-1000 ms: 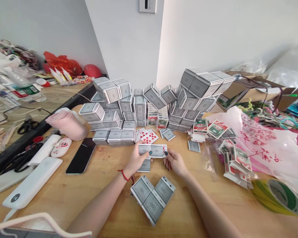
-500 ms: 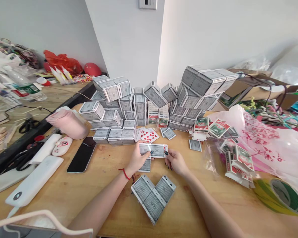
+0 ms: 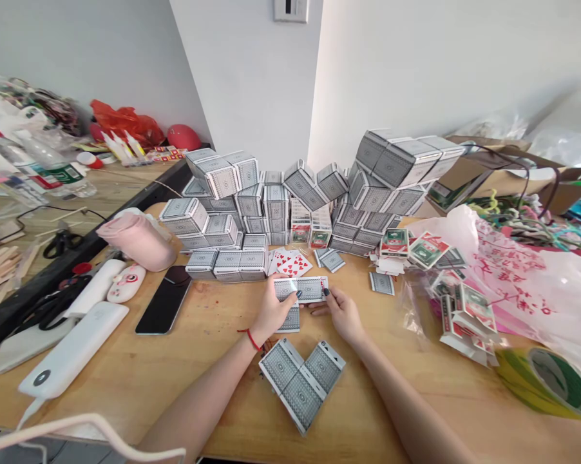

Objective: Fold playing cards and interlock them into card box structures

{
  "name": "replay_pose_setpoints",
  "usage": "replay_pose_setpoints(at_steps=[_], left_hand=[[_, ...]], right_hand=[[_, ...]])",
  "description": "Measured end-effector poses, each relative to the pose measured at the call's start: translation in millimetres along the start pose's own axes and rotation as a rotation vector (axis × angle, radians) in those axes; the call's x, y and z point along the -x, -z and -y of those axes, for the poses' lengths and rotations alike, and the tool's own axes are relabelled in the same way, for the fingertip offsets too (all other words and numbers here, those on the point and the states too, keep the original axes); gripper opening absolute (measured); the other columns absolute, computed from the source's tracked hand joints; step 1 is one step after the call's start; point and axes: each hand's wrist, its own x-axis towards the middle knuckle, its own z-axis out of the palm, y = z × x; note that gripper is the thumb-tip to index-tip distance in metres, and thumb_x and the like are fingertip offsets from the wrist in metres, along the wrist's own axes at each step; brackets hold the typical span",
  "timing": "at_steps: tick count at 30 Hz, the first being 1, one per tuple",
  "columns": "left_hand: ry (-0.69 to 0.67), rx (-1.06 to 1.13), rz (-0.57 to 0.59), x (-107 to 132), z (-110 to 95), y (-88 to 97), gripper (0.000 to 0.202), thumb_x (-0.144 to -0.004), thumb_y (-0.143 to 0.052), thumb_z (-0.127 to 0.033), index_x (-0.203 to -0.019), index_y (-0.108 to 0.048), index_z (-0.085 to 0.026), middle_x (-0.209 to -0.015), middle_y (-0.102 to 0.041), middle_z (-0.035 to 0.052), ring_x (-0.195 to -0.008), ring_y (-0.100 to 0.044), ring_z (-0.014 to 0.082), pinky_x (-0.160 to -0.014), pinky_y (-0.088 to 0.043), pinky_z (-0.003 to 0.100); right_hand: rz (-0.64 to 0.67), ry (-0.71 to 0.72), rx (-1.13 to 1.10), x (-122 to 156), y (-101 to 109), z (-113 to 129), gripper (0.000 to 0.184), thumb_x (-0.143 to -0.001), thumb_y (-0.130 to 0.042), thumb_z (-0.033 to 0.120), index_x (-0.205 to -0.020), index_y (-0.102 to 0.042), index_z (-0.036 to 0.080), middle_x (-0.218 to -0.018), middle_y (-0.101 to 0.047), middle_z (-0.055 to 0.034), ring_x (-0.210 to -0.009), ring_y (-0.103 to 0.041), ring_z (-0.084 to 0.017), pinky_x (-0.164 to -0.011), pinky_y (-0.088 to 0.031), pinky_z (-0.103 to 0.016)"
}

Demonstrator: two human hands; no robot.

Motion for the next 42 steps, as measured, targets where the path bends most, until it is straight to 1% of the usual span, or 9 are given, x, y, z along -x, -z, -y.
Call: replay_pose_setpoints(at_steps=[5,8,12,15,19,22,27,36,42], left_hand=[[-0.032,-0.024,-0.011,-1,0,0.2,0.034,-0.069,-0.058,-0.017,-0.099,-0.042,-0.019,-0.094,-0.052,0.0028,-0.085,-0.054,0.0165,-0.078,-0.047,0.034],[0.0,0.017,-0.009,0,-3,-1.3,0.032,-0.069,-0.058,-0.017,-0.097,-0.042,-0.019,-0.093,-0.052,0.003,-0.081,-0.055,0.016,-0.071,-0.05,0.033],[0.02,0.06,-0.022,0,-4,-1.4,0.033,-0.069,-0.058,-0.019,-0.097,-0.042,-0.02,-0.091,-0.052,0.0032,-0.077,-0.056,0.0157,-0.065,-0.051,0.031],[0.027,0.079,-0.06,0,-2,-0.2,0.034,-0.068,-0.058,-0.019,-0.098,-0.041,-0.019,-0.091,-0.053,0.0035,-0.079,-0.056,0.0159,-0.065,-0.051,0.03],[0.055,0.124,-0.034,-2,2,0.0,0.036,-0.068,-0.059,-0.02,-0.1,-0.041,-0.02,-0.092,-0.054,0.0035,-0.082,-0.056,0.0171,-0.065,-0.051,0.032],[0.046,0.087,-0.019,-3,4,-0.2,0.038,-0.068,-0.059,-0.02,-0.101,-0.042,-0.02,-0.096,-0.054,0.004,-0.086,-0.055,0.0176,-0.07,-0.05,0.033],[0.002,-0.008,-0.053,-3,6,0.7,0.036,-0.068,-0.059,-0.018,-0.101,-0.044,-0.019,-0.097,-0.054,0.0035,-0.091,-0.054,0.0172,-0.082,-0.044,0.034],[0.038,0.091,0.002,0,-3,-2.1,0.033,-0.068,-0.059,-0.018,-0.097,-0.043,-0.02,-0.087,-0.054,0.0008,-0.075,-0.056,0.0139,-0.067,-0.049,0.028],[0.062,0.174,0.005,1,-6,-3.7,0.036,-0.066,-0.06,-0.018,-0.097,-0.042,-0.02,-0.089,-0.052,0.002,-0.073,-0.056,0.0139,-0.058,-0.052,0.027]], right_hand=[[-0.12,0.081,0.091,5,-13,-1,0.028,-0.078,-0.043,0.049,-0.085,-0.053,0.023,-0.069,-0.066,-0.0063,-0.062,-0.064,-0.025,-0.059,-0.053,-0.039],[-0.174,0.123,0.158,6,-17,-6,0.027,-0.08,-0.044,0.041,-0.099,-0.055,0.025,-0.066,-0.066,-0.0041,-0.056,-0.063,-0.023,-0.057,-0.052,-0.036],[-0.197,0.133,0.222,4,-17,-9,0.039,-0.078,-0.05,0.033,-0.116,-0.049,0.026,-0.062,-0.065,-0.0023,-0.056,-0.062,-0.021,-0.061,-0.05,-0.034],[-0.069,0.07,0.069,0,-12,-2,0.037,-0.077,-0.05,0.041,-0.111,-0.052,0.025,-0.077,-0.067,-0.0049,-0.069,-0.064,-0.022,-0.068,-0.051,-0.037],[0.132,-0.053,-0.423,-4,-4,10,0.03,-0.078,-0.048,0.043,-0.09,-0.058,0.018,-0.102,-0.063,-0.0096,-0.095,-0.06,-0.025,-0.083,-0.047,-0.044],[0.19,-0.125,-0.614,-5,-5,16,0.025,-0.079,-0.049,0.037,-0.095,-0.056,0.019,-0.108,-0.061,-0.0079,-0.101,-0.057,-0.022,-0.089,-0.043,-0.042],[0.287,-0.167,-0.732,-4,-16,19,0.025,-0.082,-0.045,0.035,-0.101,-0.054,0.023,-0.111,-0.06,-0.0039,-0.101,-0.056,-0.018,-0.091,-0.041,-0.038],[0.222,-0.079,-0.772,-6,-21,9,0.018,-0.076,-0.058,0.03,-0.087,-0.061,0.016,-0.093,-0.066,-0.0064,-0.085,-0.059,-0.018,-0.08,-0.045,-0.032],[0.064,0.016,-0.538,-10,-28,0,0.028,-0.074,-0.056,0.043,-0.083,-0.06,0.017,-0.08,-0.065,-0.0042,-0.074,-0.058,-0.018,-0.068,-0.046,-0.03]])
